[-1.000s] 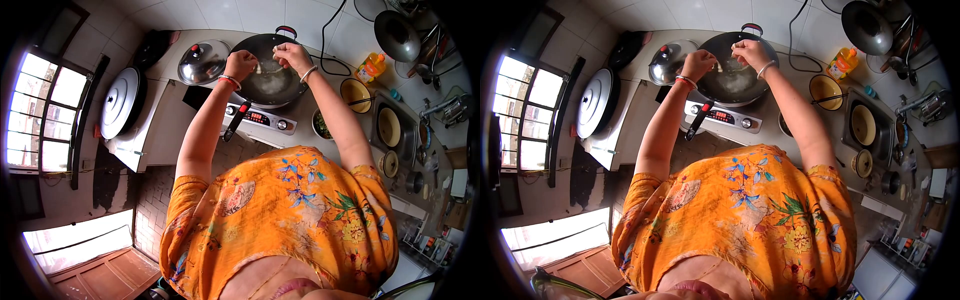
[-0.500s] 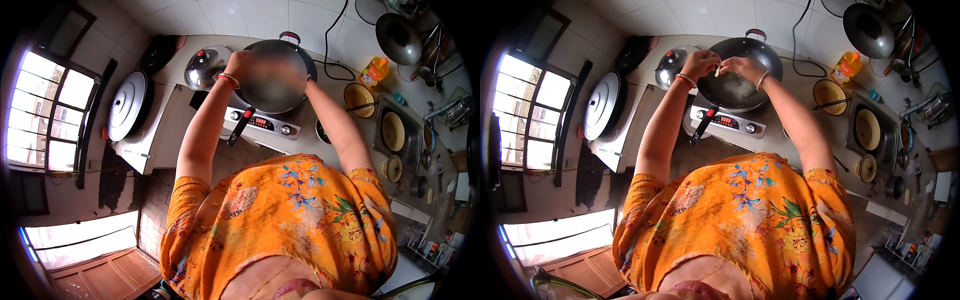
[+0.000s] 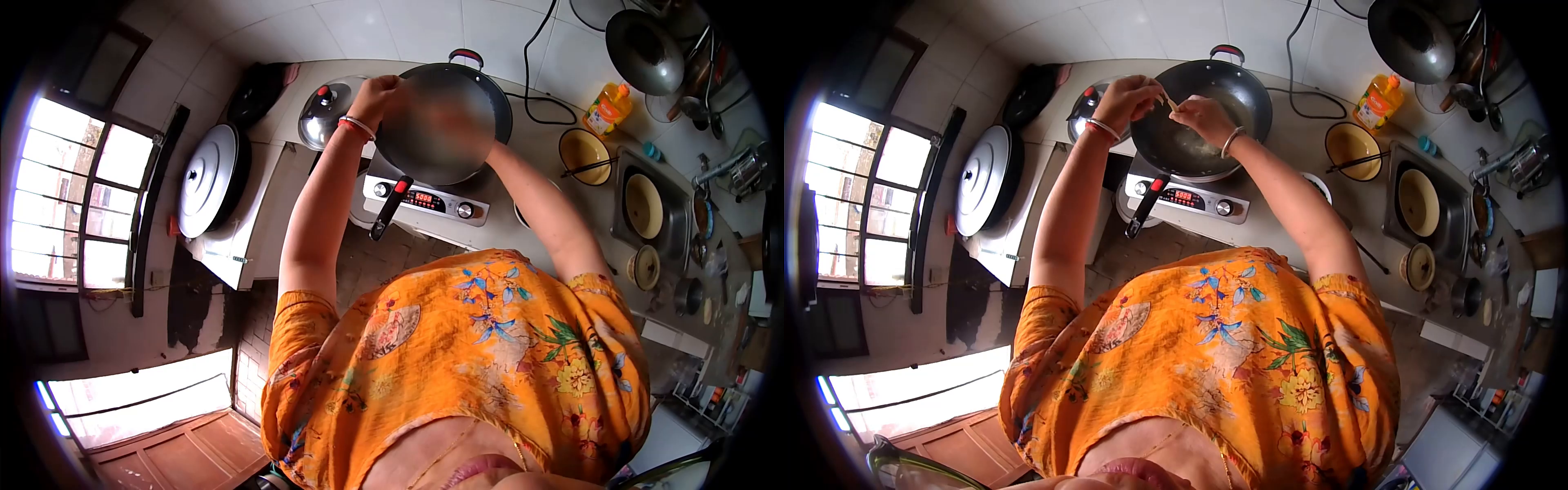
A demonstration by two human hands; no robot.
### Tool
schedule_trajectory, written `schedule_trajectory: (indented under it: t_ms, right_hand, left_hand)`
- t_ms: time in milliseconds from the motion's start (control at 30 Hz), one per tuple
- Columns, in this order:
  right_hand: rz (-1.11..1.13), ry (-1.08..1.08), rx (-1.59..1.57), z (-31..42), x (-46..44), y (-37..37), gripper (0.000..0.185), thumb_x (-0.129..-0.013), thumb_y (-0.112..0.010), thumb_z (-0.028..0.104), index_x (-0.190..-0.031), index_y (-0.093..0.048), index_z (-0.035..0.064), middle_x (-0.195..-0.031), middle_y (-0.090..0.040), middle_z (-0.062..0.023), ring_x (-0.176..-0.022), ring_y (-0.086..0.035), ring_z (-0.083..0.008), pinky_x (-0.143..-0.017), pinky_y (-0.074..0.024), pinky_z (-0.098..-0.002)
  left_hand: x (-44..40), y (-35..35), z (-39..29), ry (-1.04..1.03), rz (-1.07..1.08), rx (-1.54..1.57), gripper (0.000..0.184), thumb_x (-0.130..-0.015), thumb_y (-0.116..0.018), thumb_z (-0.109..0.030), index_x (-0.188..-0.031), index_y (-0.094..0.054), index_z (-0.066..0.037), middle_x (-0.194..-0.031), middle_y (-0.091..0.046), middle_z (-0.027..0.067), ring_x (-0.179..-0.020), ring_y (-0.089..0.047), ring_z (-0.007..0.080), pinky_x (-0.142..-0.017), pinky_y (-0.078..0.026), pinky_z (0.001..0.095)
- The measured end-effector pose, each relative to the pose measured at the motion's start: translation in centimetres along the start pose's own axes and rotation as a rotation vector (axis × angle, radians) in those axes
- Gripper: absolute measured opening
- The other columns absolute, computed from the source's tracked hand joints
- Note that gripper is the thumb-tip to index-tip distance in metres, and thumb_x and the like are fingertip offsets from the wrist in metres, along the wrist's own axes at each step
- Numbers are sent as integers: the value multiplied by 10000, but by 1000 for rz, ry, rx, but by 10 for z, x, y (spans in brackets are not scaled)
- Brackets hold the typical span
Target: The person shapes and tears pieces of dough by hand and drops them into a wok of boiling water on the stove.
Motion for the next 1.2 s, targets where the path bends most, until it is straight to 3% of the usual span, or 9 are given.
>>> schedule_trajectory:
  t_ms: [167,367,467,567,633,700,833,1100,1200]
  right_hand:
    - [29,-158,30,-18,7,16,189,-835,-610,219,-859,-673,43,-694,-635,-63,-633,-581,-139,-608,-443,-267]
    - [-82,-73,376,-5,10,30,183,-831,-590,206,-887,-677,55,-752,-660,-101,-662,-626,-221,-629,-467,-322]
    - [-112,11,482,-23,3,31,190,-825,-584,211,-893,-677,59,-768,-663,-119,-698,-637,-260,-653,-476,-342]
    - [58,-184,408,11,2,40,198,-811,-590,220,-889,-681,62,-781,-668,-125,-725,-646,-256,-664,-479,-333]
    - [128,-179,405,15,-2,42,193,-800,-597,212,-881,-681,59,-778,-666,-130,-720,-646,-255,-659,-479,-334]
    - [167,-122,445,16,-6,42,188,-792,-602,205,-871,-680,53,-775,-664,-135,-713,-646,-252,-654,-479,-334]
    - [121,142,490,1,-21,46,178,-784,-604,191,-856,-675,45,-769,-659,-138,-699,-640,-246,-642,-477,-336]
    - [189,-58,540,27,-21,65,146,-787,-617,162,-837,-672,37,-741,-652,-103,-668,-620,-217,-636,-475,-313]
    - [247,-104,542,22,-24,66,159,-789,-610,167,-865,-680,46,-757,-656,-103,-696,-625,-220,-647,-474,-312]
  left_hand:
    - [-2,18,5,66,-38,-138,174,-837,-607,-158,-894,-648,1,-603,-526,0,-445,-394,41,-404,-276,191]
    - [-7,30,43,175,37,-50,274,-821,-619,-120,-1064,-636,3,-627,-559,11,-462,-441,45,-406,-304,188]
    - [-18,26,69,-3,-241,-294,309,-803,-636,-94,-1093,-620,13,-666,-596,27,-522,-519,60,-444,-389,194]
    - [-40,18,100,-211,-133,-352,331,-790,-649,-95,-1097,-614,24,-701,-623,43,-586,-572,78,-514,-462,207]
    - [-37,-12,94,-381,0,-657,312,-776,-665,-118,-1049,-635,31,-702,-624,39,-596,-571,82,-557,-487,221]
    - [-5,-45,46,-113,-9,-245,281,-770,-672,-127,-1004,-654,28,-692,-622,36,-593,-571,82,-560,-486,223]
    - [-14,-52,53,-26,89,-216,220,-767,-676,-146,-913,-674,19,-667,-617,24,-572,-557,75,-543,-466,223]
    - [-17,-35,54,-33,82,-299,185,-722,-682,-188,-745,-694,-4,-561,-606,28,-512,-566,80,-522,-445,221]
    - [-26,-30,71,-40,81,-252,177,-732,-684,-178,-778,-698,-7,-587,-615,32,-509,-564,82,-506,-436,223]
Point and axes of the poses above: each hand's wrist, its own x-axis away from the middle knuckle, its own y-axis out of the back of the hand, z = x × y, the point moved 1 cm from there along -x, towards the middle knuckle
